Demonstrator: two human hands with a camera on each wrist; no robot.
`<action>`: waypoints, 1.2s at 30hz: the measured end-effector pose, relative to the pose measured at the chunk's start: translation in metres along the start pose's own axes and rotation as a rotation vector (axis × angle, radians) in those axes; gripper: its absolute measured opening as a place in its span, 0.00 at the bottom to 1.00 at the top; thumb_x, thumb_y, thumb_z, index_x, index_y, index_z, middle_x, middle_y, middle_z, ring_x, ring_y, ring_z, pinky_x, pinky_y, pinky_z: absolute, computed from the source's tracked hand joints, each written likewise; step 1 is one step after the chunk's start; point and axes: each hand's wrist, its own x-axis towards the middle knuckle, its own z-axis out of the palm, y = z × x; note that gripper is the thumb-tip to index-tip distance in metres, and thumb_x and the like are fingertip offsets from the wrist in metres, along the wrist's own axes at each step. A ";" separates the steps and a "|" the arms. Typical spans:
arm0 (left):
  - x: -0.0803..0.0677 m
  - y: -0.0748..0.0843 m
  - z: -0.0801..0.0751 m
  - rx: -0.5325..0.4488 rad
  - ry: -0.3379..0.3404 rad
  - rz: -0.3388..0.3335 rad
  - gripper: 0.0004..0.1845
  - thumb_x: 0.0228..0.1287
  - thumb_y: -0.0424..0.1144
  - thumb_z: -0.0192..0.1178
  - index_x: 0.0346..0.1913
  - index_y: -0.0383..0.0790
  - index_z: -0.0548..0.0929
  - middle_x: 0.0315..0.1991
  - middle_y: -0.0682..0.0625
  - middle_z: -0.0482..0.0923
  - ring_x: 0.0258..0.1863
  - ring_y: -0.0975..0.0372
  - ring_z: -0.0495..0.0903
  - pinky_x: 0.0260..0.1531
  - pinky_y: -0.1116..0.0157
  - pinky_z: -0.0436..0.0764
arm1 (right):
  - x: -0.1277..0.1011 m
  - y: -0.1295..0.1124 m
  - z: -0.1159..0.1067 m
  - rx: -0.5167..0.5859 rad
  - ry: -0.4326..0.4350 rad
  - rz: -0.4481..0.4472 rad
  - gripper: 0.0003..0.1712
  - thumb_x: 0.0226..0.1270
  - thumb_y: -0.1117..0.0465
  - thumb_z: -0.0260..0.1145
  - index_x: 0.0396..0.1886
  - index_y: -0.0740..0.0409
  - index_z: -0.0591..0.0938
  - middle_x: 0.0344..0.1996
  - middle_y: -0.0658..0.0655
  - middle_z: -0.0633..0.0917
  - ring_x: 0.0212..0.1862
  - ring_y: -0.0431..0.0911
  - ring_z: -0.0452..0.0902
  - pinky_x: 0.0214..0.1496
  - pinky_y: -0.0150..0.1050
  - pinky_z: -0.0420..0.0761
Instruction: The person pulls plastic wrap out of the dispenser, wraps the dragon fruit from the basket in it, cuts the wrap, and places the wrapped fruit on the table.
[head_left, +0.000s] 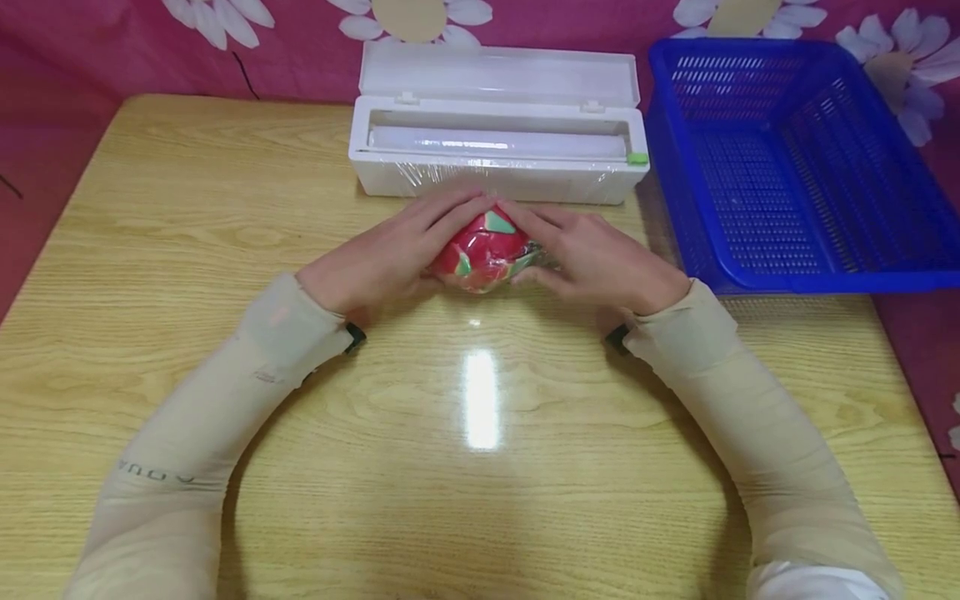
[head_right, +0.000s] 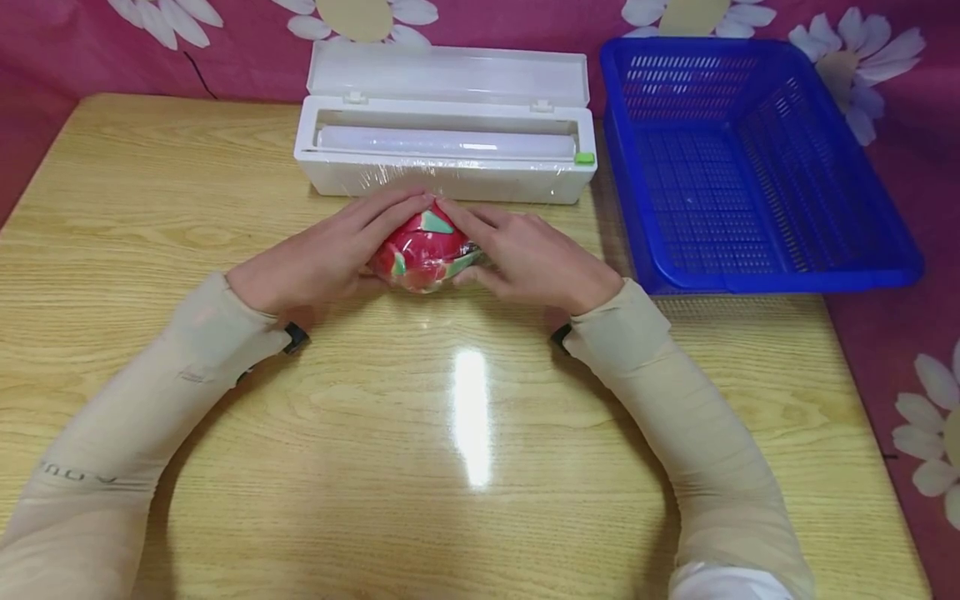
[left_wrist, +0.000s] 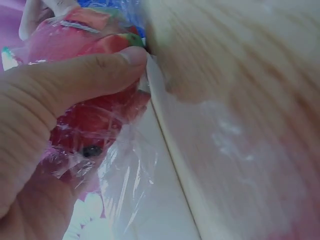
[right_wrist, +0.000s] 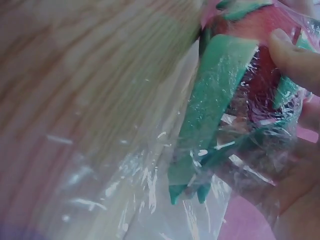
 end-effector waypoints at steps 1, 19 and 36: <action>0.000 0.000 0.000 0.002 0.005 0.001 0.49 0.65 0.42 0.71 0.82 0.44 0.54 0.81 0.45 0.55 0.83 0.51 0.54 0.83 0.55 0.61 | 0.000 0.000 0.000 -0.002 0.001 0.005 0.53 0.69 0.43 0.71 0.84 0.52 0.55 0.72 0.67 0.75 0.62 0.61 0.83 0.68 0.56 0.81; 0.001 0.010 -0.008 0.014 -0.022 -0.067 0.49 0.64 0.48 0.72 0.82 0.45 0.57 0.81 0.46 0.59 0.80 0.53 0.61 0.79 0.53 0.68 | 0.002 -0.003 0.006 0.025 0.049 0.001 0.53 0.68 0.37 0.69 0.84 0.48 0.55 0.68 0.66 0.77 0.60 0.61 0.84 0.65 0.57 0.82; 0.005 0.021 -0.020 -0.111 -0.144 -0.264 0.60 0.48 0.42 0.84 0.80 0.54 0.56 0.71 0.51 0.72 0.67 0.59 0.75 0.65 0.56 0.83 | -0.002 -0.009 -0.001 0.044 0.041 -0.010 0.51 0.66 0.37 0.70 0.82 0.48 0.61 0.66 0.65 0.79 0.54 0.57 0.88 0.63 0.56 0.85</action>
